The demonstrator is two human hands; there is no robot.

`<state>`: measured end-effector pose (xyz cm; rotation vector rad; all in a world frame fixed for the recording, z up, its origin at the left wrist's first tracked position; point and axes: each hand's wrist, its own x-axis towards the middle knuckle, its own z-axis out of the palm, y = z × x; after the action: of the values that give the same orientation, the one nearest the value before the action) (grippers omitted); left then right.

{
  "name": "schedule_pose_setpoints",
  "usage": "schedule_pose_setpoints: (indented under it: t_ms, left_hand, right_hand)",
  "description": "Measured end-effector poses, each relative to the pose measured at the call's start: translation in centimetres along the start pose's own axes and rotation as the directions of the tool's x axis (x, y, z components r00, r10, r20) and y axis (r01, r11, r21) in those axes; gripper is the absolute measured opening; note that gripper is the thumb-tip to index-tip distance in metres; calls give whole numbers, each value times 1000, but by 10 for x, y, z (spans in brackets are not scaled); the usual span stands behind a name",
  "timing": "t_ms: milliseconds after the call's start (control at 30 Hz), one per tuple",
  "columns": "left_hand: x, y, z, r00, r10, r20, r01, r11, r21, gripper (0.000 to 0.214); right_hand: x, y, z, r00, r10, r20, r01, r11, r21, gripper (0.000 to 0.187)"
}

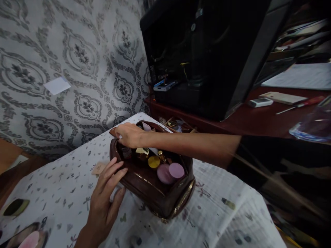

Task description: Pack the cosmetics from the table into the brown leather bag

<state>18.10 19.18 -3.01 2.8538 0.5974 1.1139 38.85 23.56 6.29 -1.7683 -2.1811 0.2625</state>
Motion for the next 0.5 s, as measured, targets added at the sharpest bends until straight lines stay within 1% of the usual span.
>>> schedule_pose_setpoints:
  t_ms: [100,200,300,500]
  left_hand:
    - [0,-1,0,1000,6,6,-6,1000,0,39]
    - [-1,0,0,1000,9,17,-9,1000,-1,40]
    - [0,0,-1,1000,5,16,-5,1000,2,40]
    - [1,-1,-1,1000,3,17,-3,1000,-3,40]
  right_hand:
    - [3,1,-1,1000,25,14,-25,1000,9,27]
    - [1,3,-3,999,21,41,-21,1000,-2,28]
    - [-2,6,-4,999,14,44,-14,1000,-13,27]
    - [0,7,1,999,30,-16,-30,1000,9,18]
